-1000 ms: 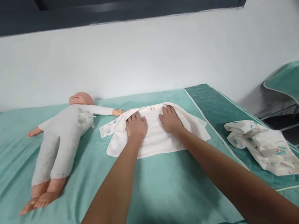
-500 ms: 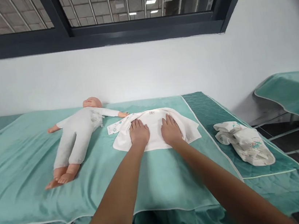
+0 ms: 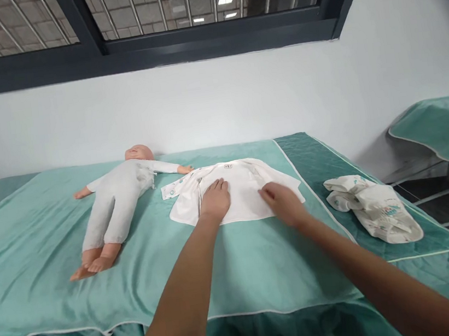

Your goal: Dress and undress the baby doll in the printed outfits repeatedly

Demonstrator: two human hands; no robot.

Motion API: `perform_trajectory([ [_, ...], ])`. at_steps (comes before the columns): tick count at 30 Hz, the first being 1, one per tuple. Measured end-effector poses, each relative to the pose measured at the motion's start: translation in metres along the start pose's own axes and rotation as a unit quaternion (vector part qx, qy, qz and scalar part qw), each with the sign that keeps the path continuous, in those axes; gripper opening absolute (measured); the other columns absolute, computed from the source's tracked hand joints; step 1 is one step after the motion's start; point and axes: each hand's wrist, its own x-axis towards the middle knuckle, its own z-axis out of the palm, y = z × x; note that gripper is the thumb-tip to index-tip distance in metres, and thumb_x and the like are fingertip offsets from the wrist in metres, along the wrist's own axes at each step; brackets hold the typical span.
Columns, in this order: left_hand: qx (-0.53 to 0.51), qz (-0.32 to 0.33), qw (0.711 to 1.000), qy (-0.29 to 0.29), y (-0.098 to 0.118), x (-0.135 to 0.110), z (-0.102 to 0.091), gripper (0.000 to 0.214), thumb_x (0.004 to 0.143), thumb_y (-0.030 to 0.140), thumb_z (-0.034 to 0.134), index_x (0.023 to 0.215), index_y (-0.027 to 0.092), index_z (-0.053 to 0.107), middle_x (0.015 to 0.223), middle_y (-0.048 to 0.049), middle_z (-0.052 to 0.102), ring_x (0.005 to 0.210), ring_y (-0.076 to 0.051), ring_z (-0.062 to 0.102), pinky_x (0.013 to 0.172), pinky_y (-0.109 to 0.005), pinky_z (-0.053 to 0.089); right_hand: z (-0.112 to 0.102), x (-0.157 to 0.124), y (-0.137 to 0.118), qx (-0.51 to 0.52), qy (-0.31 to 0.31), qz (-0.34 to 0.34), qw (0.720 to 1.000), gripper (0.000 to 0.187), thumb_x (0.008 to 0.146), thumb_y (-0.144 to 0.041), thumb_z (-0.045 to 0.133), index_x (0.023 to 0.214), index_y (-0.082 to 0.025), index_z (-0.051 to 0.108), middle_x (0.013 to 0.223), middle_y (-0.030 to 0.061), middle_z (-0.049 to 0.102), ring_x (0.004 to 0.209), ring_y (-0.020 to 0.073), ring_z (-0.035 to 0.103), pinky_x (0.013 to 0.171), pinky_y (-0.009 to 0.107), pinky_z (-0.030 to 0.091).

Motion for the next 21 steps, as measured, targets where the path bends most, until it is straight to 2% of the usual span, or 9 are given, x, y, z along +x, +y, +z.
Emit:
perform_trajectory([
  [2,0.003,-0.001,1.000,0.005,-0.001,0.000,0.001,0.042,0.095,0.014,0.036,0.132,0.008,0.056,0.147,-0.0157,0.053,0.139,-0.026,0.046,0.117,-0.040,0.037,-0.014,0.017,0.033,-0.001,0.087,0.075,0.993,0.033,0.099,-0.042,0.038,0.090,-0.020,0.061,0.091,0.0046,0.067,0.084,0.0195,0.059,0.073,0.029,0.039],
  [3,0.004,-0.001,1.000,0.007,-0.001,0.000,0.001,0.042,0.095,0.014,0.037,0.131,0.009,0.057,0.147,-0.0151,0.054,0.139,-0.025,0.046,0.117,-0.039,0.037,-0.018,0.024,0.050,-0.022,0.110,0.122,0.986,0.031,0.096,-0.042,0.041,0.094,-0.020,0.061,0.095,0.0064,0.067,0.085,0.0207,0.059,0.073,0.030,0.038],
  [4,0.006,-0.002,1.000,0.008,-0.001,0.000,0.002,0.041,0.094,0.014,0.038,0.129,0.009,0.058,0.146,-0.0146,0.054,0.139,-0.025,0.046,0.116,-0.039,0.037,-0.020,0.029,0.066,-0.049,0.105,0.164,0.980,0.031,0.094,-0.044,0.044,0.094,-0.019,0.062,0.097,0.0084,0.067,0.086,0.0220,0.059,0.071,0.030,0.038],
  [8,0.015,-0.007,1.000,0.012,-0.003,0.002,0.002,0.039,0.093,0.014,0.041,0.127,0.011,0.059,0.145,-0.0136,0.056,0.138,-0.024,0.048,0.115,-0.039,0.040,-0.017,0.034,0.106,-0.103,-0.066,0.189,0.974,0.036,0.089,-0.052,0.048,0.087,-0.019,0.062,0.091,0.0107,0.067,0.081,0.0246,0.059,0.064,0.031,0.034],
  [10,0.017,-0.003,1.000,0.013,-0.005,0.004,0.003,0.039,0.093,0.015,0.042,0.128,0.012,0.059,0.146,-0.0129,0.055,0.138,-0.024,0.048,0.115,-0.039,0.040,-0.017,0.038,0.117,-0.083,-0.113,0.172,0.975,0.034,0.088,-0.052,0.050,0.079,-0.021,0.060,0.083,0.0086,0.066,0.076,0.0233,0.058,0.063,0.030,0.033],
  [11,0.017,-0.001,1.000,0.013,-0.006,0.005,0.004,0.040,0.093,0.016,0.043,0.130,0.013,0.058,0.146,-0.0126,0.055,0.138,-0.024,0.047,0.115,-0.039,0.039,-0.020,0.043,0.123,-0.062,-0.112,0.171,0.977,0.033,0.087,-0.051,0.052,0.076,-0.021,0.060,0.079,0.0075,0.065,0.074,0.0221,0.057,0.063,0.030,0.033],
  [13,0.016,0.003,1.000,0.012,-0.009,0.007,0.006,0.042,0.094,0.018,0.042,0.133,0.013,0.056,0.148,-0.0125,0.053,0.139,-0.024,0.046,0.116,-0.039,0.039,-0.029,0.057,0.134,-0.025,-0.059,0.190,0.980,0.030,0.084,-0.048,0.057,0.074,-0.020,0.059,0.076,0.0071,0.064,0.070,0.0199,0.055,0.064,0.030,0.034],
  [17,0.007,0.011,1.000,0.006,-0.013,0.011,0.009,0.044,0.096,0.022,0.039,0.137,0.013,0.053,0.151,-0.0132,0.049,0.141,-0.024,0.044,0.117,-0.040,0.037,-0.044,0.093,0.156,-0.009,0.062,0.252,0.966,0.034,0.087,-0.048,0.053,0.086,-0.015,0.063,0.081,0.0139,0.064,0.067,0.0185,0.049,0.064,0.034,0.034],
  [21,0.005,0.030,1.000,-0.005,-0.014,0.013,0.010,0.047,0.098,0.025,0.034,0.140,0.013,0.051,0.154,-0.0135,0.046,0.143,-0.025,0.041,0.119,-0.042,0.034,-0.026,0.104,0.160,-0.004,0.135,0.262,0.956,0.037,0.085,-0.041,0.055,0.103,-0.010,0.064,0.095,0.0209,0.065,0.081,0.0237,0.056,0.071,0.037,0.039],
])
